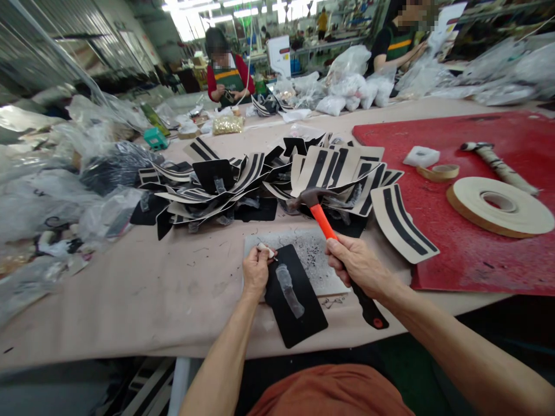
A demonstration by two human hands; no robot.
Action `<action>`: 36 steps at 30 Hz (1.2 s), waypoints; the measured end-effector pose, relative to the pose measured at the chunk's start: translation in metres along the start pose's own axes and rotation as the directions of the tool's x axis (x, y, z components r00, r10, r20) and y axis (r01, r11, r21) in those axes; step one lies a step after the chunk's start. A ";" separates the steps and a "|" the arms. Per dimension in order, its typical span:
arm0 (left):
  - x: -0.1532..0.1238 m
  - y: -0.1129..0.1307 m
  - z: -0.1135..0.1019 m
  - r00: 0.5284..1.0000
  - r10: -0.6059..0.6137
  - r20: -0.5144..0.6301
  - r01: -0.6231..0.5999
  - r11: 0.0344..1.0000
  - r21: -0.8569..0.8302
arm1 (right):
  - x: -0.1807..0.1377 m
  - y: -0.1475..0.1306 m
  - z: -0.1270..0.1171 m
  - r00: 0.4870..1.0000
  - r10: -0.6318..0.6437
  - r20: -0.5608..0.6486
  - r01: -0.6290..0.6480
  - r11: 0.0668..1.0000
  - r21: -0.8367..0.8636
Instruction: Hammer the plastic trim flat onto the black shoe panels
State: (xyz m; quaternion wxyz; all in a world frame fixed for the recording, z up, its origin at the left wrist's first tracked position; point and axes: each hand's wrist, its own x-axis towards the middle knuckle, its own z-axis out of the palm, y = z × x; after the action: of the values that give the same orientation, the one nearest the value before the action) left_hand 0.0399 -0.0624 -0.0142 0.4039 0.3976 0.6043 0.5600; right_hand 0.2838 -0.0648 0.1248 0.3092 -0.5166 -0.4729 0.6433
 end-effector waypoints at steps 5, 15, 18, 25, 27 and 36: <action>-0.003 -0.003 0.001 0.998 0.062 0.008 -0.063 0.994 0.086 | 0.001 0.034 -0.003 0.988 0.156 -0.006 -0.156 0.987 0.032; -0.011 0.002 0.002 0.939 0.335 0.081 -0.335 0.830 0.446 | 0.000 0.044 -0.002 0.982 0.186 -0.001 -0.184 0.970 -0.156; -0.010 0.000 0.003 0.909 0.378 0.176 -0.416 0.794 0.444 | -0.002 0.025 -0.001 0.999 -0.042 0.010 0.042 0.898 -0.437; -0.011 0.000 0.001 0.895 0.379 0.236 -0.446 0.787 0.426 | -0.005 0.008 0.005 0.899 -0.406 0.161 0.309 0.329 -0.892; -0.011 0.000 0.000 0.888 0.385 0.252 -0.459 0.780 0.425 | -0.002 0.012 0.002 0.917 -0.324 0.234 0.312 0.213 -0.926; -0.011 0.003 0.000 0.887 0.380 0.264 -0.458 0.799 0.389 | -0.012 -0.008 0.005 0.865 -0.487 0.122 0.281 0.270 -0.921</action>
State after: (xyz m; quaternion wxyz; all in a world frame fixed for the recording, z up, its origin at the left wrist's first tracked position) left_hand 0.0440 -0.0728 -0.0105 0.2197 0.6493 0.5743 0.4476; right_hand 0.2818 -0.0736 0.1363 0.1589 -0.5249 -0.8269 0.1246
